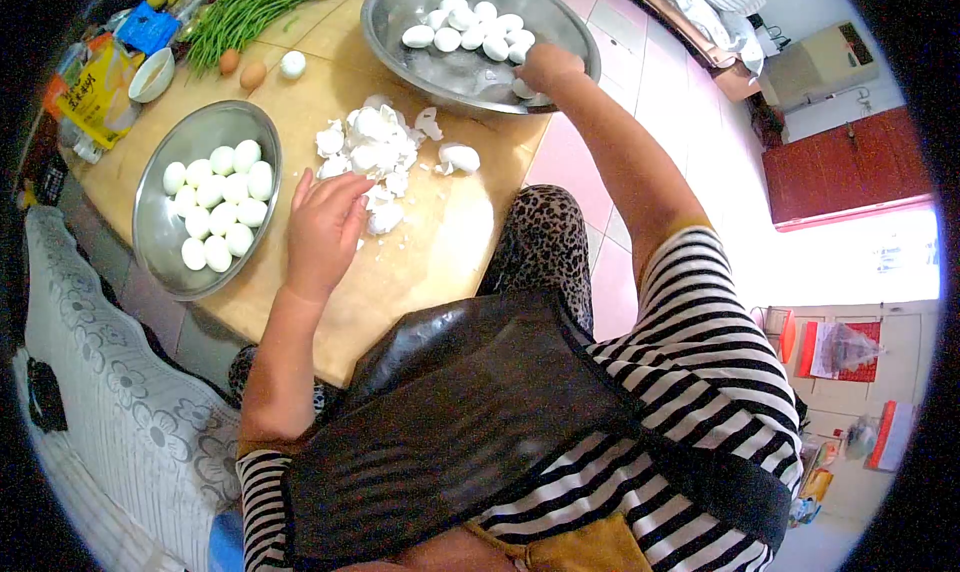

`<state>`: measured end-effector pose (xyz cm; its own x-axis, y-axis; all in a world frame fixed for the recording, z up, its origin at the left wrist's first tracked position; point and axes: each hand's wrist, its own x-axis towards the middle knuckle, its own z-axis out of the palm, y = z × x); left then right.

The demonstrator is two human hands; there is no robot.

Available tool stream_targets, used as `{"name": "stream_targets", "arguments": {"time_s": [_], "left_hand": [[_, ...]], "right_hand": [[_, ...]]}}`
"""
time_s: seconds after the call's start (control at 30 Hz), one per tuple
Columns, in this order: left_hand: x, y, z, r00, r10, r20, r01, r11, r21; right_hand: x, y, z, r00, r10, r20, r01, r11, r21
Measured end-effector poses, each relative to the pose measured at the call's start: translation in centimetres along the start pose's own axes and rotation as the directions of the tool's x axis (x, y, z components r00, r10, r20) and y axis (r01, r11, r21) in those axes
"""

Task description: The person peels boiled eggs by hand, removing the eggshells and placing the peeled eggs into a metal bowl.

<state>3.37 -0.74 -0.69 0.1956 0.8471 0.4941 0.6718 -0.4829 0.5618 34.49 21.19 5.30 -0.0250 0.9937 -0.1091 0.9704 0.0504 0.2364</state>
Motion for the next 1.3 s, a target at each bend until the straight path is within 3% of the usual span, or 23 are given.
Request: {"name": "stream_targets", "arguments": {"time_s": [0.07,0.1,0.23,0.33,0.4,0.47,0.5,0.53,0.57,0.6,0.67,0.7,0.77,0.8,0.87,0.93,0.97,1.03,1.07,1.13,1.27,1.3], "left_hand": [[0.0,-0.1,-0.1,1.000,0.005,-0.003,-0.005,1.000,-0.001],[0.1,-0.1,-0.1,1.000,0.003,-0.002,-0.003,1.000,0.000],[0.1,-0.1,-0.4,1.000,0.009,0.003,-0.009,1.000,-0.008],[0.4,-0.5,-0.4,0.999,0.043,-0.003,-0.043,0.999,-0.010],[-0.2,-0.5,-0.1,0.999,0.054,0.006,-0.054,0.998,-0.014],[-0.2,-0.4,0.3,0.988,0.137,0.071,-0.128,0.985,-0.112],[-0.3,-0.1,0.5,0.972,0.208,0.108,-0.195,0.974,-0.118],[-0.5,0.2,0.6,0.974,0.198,0.107,-0.185,0.976,-0.118],[-0.7,0.4,0.7,0.947,0.219,0.234,-0.200,0.975,-0.100],[-1.0,0.6,0.8,0.904,0.235,0.357,-0.217,0.972,-0.091],[-1.4,0.5,1.4,0.895,0.201,0.399,-0.207,0.978,-0.027],[-1.5,0.3,1.7,0.883,0.178,0.434,-0.221,0.974,0.049],[-1.3,-0.6,2.3,0.906,0.153,0.395,-0.210,0.972,0.107],[-1.3,-0.8,2.5,0.922,0.137,0.362,-0.212,0.961,0.176],[-1.1,-1.0,2.0,0.926,0.075,0.369,-0.168,0.959,0.227],[-1.0,-1.7,2.1,0.968,0.099,0.228,-0.154,0.960,0.235],[-1.0,-1.8,2.1,0.982,0.122,0.143,-0.152,0.963,0.224],[-1.2,-1.7,1.8,0.985,0.120,0.120,-0.145,0.964,0.223],[-1.3,-1.6,1.6,0.988,0.120,0.101,-0.140,0.965,0.222],[-1.2,-1.7,1.4,0.989,0.111,0.101,-0.129,0.972,0.196],[-0.9,-1.7,0.7,0.990,0.133,0.049,-0.139,0.979,0.151],[-0.9,-1.8,0.7,0.991,0.126,0.047,-0.132,0.979,0.153]], "right_hand": [[0.9,0.6,0.4,0.979,0.161,0.123,-0.161,0.987,-0.006],[1.6,0.9,0.9,0.974,0.171,0.146,-0.169,0.985,-0.025],[4.9,1.7,3.7,0.962,0.152,0.226,-0.169,0.984,0.061],[5.0,1.0,4.0,0.973,0.038,0.228,-0.062,0.993,0.097],[3.3,-0.5,2.9,0.947,0.028,0.320,-0.119,0.956,0.269],[2.9,-1.2,2.6,0.949,0.014,0.315,-0.096,0.965,0.244],[2.7,-0.9,2.9,0.997,-0.063,0.043,0.048,0.956,0.290],[2.6,-0.7,3.2,0.964,-0.130,-0.234,0.198,0.934,0.297],[1.5,-1.2,1.5,0.947,-0.168,-0.274,0.264,0.893,0.365],[0.1,-1.8,0.3,0.949,-0.093,-0.300,0.230,0.857,0.461],[-2.7,-2.8,-1.0,0.843,-0.083,-0.531,0.436,0.684,0.585],[-4.8,-3.5,-2.0,0.851,-0.091,-0.517,0.428,0.690,0.584],[-9.6,-5.3,-4.1,0.841,-0.055,-0.539,0.541,0.114,0.833],[-11.7,-5.8,-3.9,0.843,-0.066,-0.533,0.537,0.120,0.835],[-15.3,-6.7,-3.2,0.579,-0.054,-0.813,0.774,0.347,0.529],[-17.5,-7.7,-0.5,0.636,-0.026,-0.771,0.749,0.264,0.608],[-18.0,-8.2,0.6,0.555,-0.099,-0.826,0.801,0.331,0.499],[-19.2,-9.1,3.3,0.601,-0.277,-0.749,0.766,0.468,0.441],[-20.2,-9.4,4.6,0.741,-0.357,-0.569,0.657,0.565,0.500],[-20.5,-9.8,6.6,0.725,-0.543,-0.423,0.688,0.551,0.473],[-20.8,-9.4,5.7,0.719,-0.532,-0.448,0.695,0.526,0.490],[-20.8,-9.4,5.0,0.677,-0.487,-0.552,0.729,0.546,0.412]]}}
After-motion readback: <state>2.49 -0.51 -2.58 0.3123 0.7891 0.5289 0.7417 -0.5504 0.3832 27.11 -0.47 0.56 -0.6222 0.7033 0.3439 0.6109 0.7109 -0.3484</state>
